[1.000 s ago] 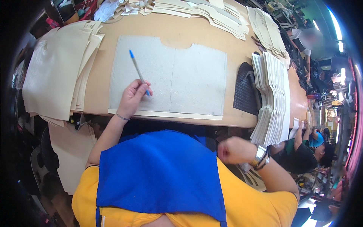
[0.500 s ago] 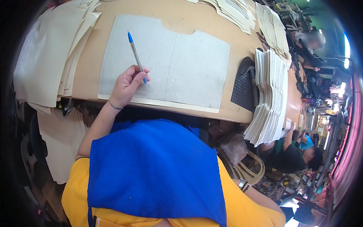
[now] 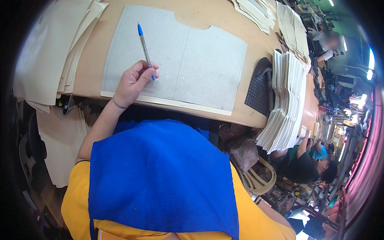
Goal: The person traces the outline of a cardboard pattern onto a stack of beige fabric pieces using a blue pen. They repeatedly lift the pattern, move the marked fabric to a side pile, and place a new fabric piece under the pattern to continue the process.
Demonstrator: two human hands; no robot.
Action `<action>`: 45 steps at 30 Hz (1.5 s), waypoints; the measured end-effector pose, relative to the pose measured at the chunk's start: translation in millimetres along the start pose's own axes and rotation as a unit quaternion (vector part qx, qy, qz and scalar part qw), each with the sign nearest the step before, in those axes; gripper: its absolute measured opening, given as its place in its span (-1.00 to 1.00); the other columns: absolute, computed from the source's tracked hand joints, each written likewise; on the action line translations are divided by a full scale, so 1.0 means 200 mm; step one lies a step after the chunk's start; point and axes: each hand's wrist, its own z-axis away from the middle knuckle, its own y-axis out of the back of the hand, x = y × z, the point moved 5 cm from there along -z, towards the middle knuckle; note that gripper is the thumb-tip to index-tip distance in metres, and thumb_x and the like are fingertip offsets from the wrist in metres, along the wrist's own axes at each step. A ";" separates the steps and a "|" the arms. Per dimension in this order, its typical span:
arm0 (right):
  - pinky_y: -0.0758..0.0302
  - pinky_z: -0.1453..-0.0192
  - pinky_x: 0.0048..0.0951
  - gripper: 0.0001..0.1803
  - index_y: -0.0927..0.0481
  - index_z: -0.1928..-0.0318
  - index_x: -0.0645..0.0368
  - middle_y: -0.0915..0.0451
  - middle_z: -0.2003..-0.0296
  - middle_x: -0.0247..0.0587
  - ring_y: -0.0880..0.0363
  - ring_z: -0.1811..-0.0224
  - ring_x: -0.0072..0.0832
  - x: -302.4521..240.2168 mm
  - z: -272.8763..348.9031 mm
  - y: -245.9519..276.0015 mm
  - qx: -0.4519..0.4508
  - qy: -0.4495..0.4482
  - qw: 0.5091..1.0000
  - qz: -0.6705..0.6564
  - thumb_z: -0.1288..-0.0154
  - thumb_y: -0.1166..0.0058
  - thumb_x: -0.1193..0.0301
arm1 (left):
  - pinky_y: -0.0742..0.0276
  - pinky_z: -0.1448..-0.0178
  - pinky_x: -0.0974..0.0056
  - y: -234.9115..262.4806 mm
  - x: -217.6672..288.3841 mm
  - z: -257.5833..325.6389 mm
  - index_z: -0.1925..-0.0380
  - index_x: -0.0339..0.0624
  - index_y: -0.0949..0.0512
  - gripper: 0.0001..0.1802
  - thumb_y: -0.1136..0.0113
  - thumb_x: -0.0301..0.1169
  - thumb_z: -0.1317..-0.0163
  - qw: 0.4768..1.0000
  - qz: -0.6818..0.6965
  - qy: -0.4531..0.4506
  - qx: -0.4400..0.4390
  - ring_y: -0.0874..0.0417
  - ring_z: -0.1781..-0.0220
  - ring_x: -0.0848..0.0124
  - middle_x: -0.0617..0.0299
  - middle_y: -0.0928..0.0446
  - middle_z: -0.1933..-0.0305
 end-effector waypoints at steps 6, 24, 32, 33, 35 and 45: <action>-0.55 0.18 -0.38 -0.65 -0.63 0.09 0.17 -0.70 0.28 -0.11 -0.65 0.32 -0.41 0.00 0.02 0.01 0.004 -0.005 1.000 -0.006 -0.18 -0.28 0.25 | -0.42 0.07 0.46 0.00 -0.01 0.00 0.08 -0.28 -0.52 -0.76 -0.04 -0.33 -0.45 1.000 -0.007 0.001 0.004 -0.52 0.21 0.61 0.31 -0.58 0.29; -0.55 0.18 -0.38 -0.64 -0.63 0.08 0.17 -0.69 0.27 -0.12 -0.65 0.31 -0.43 0.06 0.04 0.00 0.016 -0.005 1.000 -0.026 -0.17 -0.29 0.25 | -0.42 0.09 0.46 -0.01 0.00 0.00 0.10 -0.28 -0.53 -0.77 -0.04 -0.33 -0.45 1.000 -0.021 -0.001 0.004 -0.51 0.23 0.61 0.30 -0.58 0.29; -0.55 0.17 -0.38 -0.63 -0.62 0.08 0.18 -0.69 0.27 -0.13 -0.65 0.31 -0.44 0.07 0.05 -0.03 0.013 -0.010 0.999 -0.037 -0.17 -0.29 0.24 | -0.42 0.09 0.47 -0.01 0.01 0.00 0.09 -0.27 -0.53 -0.76 -0.06 -0.32 -0.44 1.000 -0.018 -0.002 0.003 -0.51 0.23 0.62 0.31 -0.58 0.30; -0.55 0.17 -0.39 -0.63 -0.62 0.08 0.18 -0.69 0.27 -0.13 -0.65 0.31 -0.44 0.08 0.05 -0.03 0.014 -0.011 0.999 -0.038 -0.17 -0.29 0.24 | -0.42 0.09 0.47 -0.01 0.01 0.00 0.09 -0.27 -0.53 -0.76 -0.06 -0.32 -0.44 1.000 -0.021 -0.006 0.005 -0.51 0.23 0.62 0.31 -0.58 0.30; -0.55 0.17 -0.39 -0.63 -0.62 0.07 0.18 -0.69 0.26 -0.13 -0.65 0.31 -0.44 0.08 0.05 -0.03 0.014 -0.011 0.999 -0.040 -0.17 -0.29 0.24 | -0.42 0.10 0.48 -0.01 0.01 0.00 0.09 -0.27 -0.54 -0.76 -0.06 -0.31 -0.44 1.000 -0.026 -0.013 0.008 -0.51 0.23 0.62 0.31 -0.59 0.30; -0.55 0.17 -0.39 -0.62 -0.62 0.07 0.18 -0.69 0.26 -0.14 -0.65 0.30 -0.45 0.10 0.06 -0.04 0.016 -0.011 0.999 -0.046 -0.16 -0.30 0.24 | -0.42 0.09 0.48 -0.01 0.00 0.01 0.08 -0.26 -0.54 -0.75 -0.06 -0.30 -0.44 0.999 -0.031 -0.013 0.010 -0.51 0.24 0.63 0.31 -0.59 0.31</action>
